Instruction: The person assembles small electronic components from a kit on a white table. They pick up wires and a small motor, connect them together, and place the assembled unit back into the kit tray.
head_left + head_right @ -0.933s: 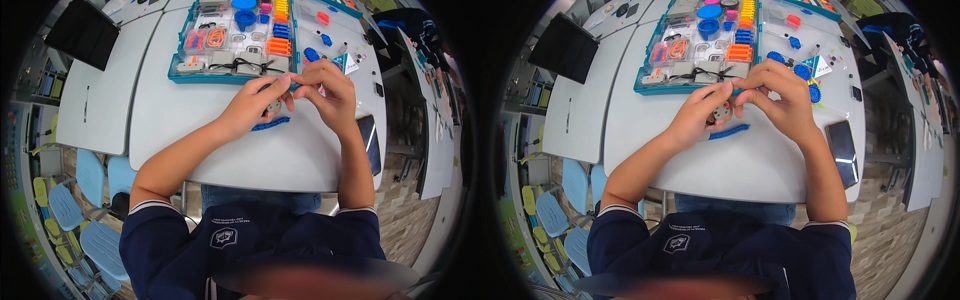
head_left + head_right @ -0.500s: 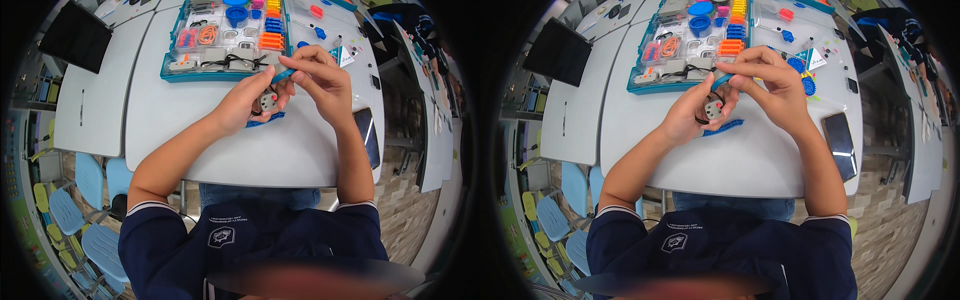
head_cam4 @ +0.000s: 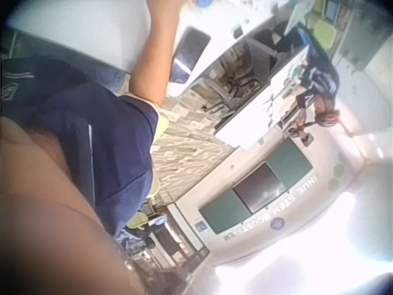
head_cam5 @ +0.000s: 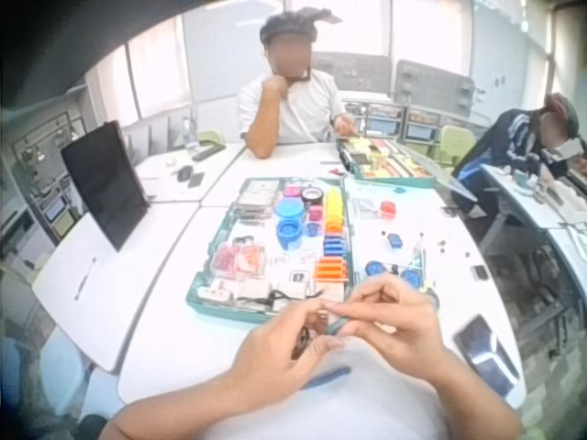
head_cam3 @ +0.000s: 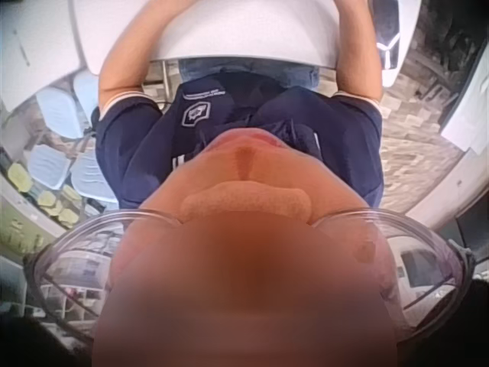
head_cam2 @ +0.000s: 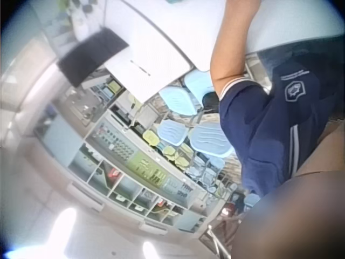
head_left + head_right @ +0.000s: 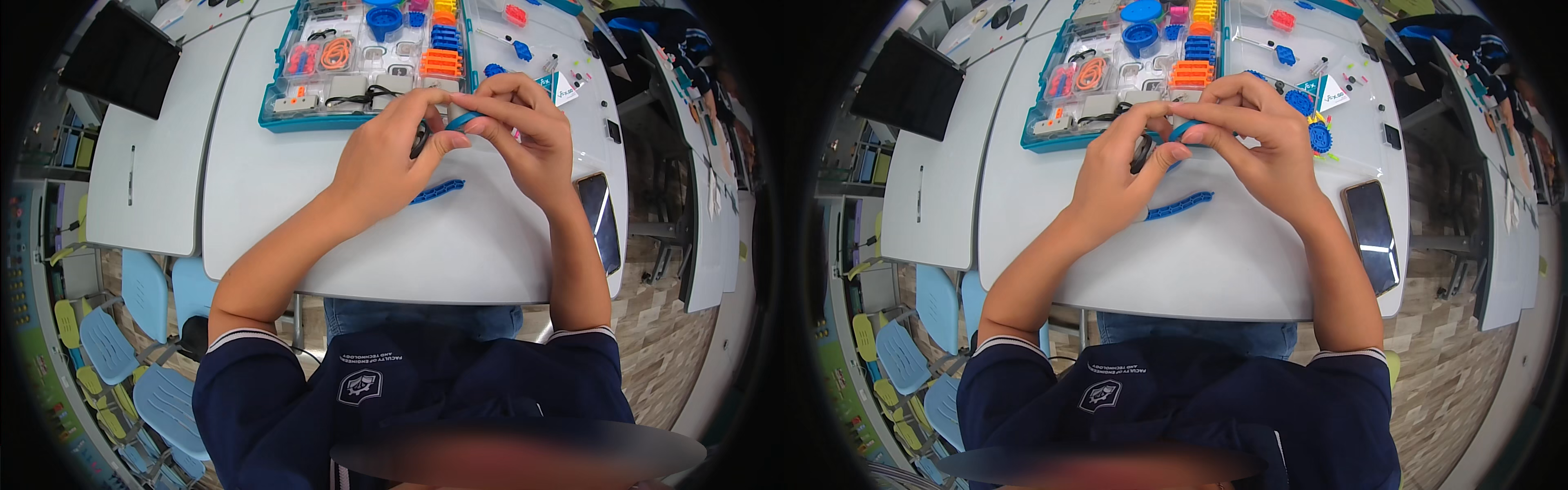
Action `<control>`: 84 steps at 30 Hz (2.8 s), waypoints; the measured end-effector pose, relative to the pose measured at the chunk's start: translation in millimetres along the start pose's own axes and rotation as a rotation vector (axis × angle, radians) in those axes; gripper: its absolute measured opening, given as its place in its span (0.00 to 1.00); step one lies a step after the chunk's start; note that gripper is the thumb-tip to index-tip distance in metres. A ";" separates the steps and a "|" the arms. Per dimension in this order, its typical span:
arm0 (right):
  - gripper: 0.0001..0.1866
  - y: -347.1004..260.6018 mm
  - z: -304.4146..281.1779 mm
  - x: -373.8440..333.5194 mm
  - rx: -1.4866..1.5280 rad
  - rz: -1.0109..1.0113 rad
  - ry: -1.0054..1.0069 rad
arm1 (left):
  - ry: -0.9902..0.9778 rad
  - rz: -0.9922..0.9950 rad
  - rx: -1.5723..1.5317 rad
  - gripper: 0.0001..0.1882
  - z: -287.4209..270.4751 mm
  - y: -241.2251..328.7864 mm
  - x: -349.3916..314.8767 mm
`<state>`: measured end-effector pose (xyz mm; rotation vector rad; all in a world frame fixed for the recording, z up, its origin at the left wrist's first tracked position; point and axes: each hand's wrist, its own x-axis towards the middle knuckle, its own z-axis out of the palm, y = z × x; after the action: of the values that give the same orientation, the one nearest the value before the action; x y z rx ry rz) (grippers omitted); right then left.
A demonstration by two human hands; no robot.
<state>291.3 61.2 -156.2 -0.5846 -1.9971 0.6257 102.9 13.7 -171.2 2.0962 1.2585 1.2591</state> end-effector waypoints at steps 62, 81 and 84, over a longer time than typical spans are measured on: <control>0.23 -7.9 29.6 -7.9 -0.140 -0.049 0.116 | 0.072 -0.574 -0.926 0.11 -4.4 -1.9 1.7; 0.20 -12.3 23.7 -6.1 -0.165 -0.005 0.044 | -0.019 -0.628 -1.006 0.19 -5.0 -4.2 5.5; 0.18 -11.6 15.5 -4.0 -0.079 0.109 -0.016 | -0.022 -0.521 -0.818 0.17 -6.0 -9.9 7.9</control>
<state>277.7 46.9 -158.1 -0.7419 -2.0220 0.6211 94.5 24.9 -171.0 1.1139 0.9469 1.2068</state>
